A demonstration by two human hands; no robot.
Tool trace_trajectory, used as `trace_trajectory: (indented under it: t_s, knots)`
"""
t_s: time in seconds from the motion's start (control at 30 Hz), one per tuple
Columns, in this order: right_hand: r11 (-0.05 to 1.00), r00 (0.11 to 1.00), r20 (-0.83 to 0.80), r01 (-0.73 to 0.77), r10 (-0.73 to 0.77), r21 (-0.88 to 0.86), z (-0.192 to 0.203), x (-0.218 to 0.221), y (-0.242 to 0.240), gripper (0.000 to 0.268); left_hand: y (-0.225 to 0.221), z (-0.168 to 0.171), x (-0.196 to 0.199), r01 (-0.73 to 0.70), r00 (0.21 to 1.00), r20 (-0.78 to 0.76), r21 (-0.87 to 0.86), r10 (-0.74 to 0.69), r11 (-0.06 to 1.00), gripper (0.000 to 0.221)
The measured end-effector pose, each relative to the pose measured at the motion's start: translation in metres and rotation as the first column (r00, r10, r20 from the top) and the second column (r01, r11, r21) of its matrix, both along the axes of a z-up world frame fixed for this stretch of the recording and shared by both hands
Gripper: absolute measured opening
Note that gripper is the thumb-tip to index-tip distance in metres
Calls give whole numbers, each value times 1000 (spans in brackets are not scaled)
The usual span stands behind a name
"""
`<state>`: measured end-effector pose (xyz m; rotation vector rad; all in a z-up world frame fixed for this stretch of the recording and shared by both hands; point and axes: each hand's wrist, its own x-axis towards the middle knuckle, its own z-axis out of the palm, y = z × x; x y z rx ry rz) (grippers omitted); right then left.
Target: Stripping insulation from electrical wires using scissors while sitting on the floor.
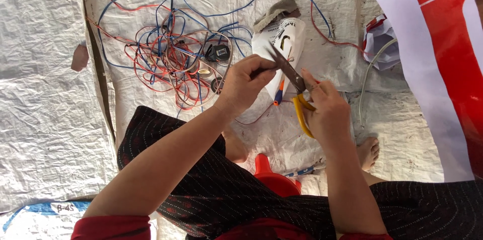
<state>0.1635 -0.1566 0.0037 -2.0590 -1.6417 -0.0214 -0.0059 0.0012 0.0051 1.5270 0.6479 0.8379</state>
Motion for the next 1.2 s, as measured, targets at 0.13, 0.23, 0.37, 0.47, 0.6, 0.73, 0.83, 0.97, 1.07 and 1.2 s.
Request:
trace_trajectory:
  t_s: [0.13,0.23,0.37,0.47,0.6,0.73,0.83,0.97,1.07,1.2]
  knots:
    - [986,912,-411,76,-8,151,-15,-8,10,71,-4,-6,2,17,999,-34,-135,-21,991,13]
    - [962,233,-947,108,220,250,-17,-2,19,43,-6,16,8,128,971,-206,28,-119,991,14]
    - [911,5,-934,219,357,349,-53,13,19,52,-19,23,7,291,917,-359,298,-175,909,10]
    - [950,-105,-966,237,235,205,-50,12,13,60,-24,33,2,310,877,-465,359,-119,880,9]
    - [946,38,-974,232,224,227,-32,18,16,58,-5,70,-61,248,843,-535,474,53,845,50]
    - [928,34,-970,284,241,241,-45,40,12,61,12,73,-181,24,490,-743,534,456,845,65]
    - [914,-29,-968,337,250,226,-41,35,20,57,11,10,-228,-72,717,-690,-206,-93,976,75]
    - [937,-12,-980,293,200,188,-16,23,19,53,-2,-38,-229,-292,929,-356,-534,102,793,64]
    - [941,15,-993,317,120,118,31,0,24,22,6,-27,-223,-385,922,-232,-608,308,694,37]
    - [925,96,-989,355,110,137,0,16,18,35,-49,82,-216,-111,979,-185,-165,79,980,29]
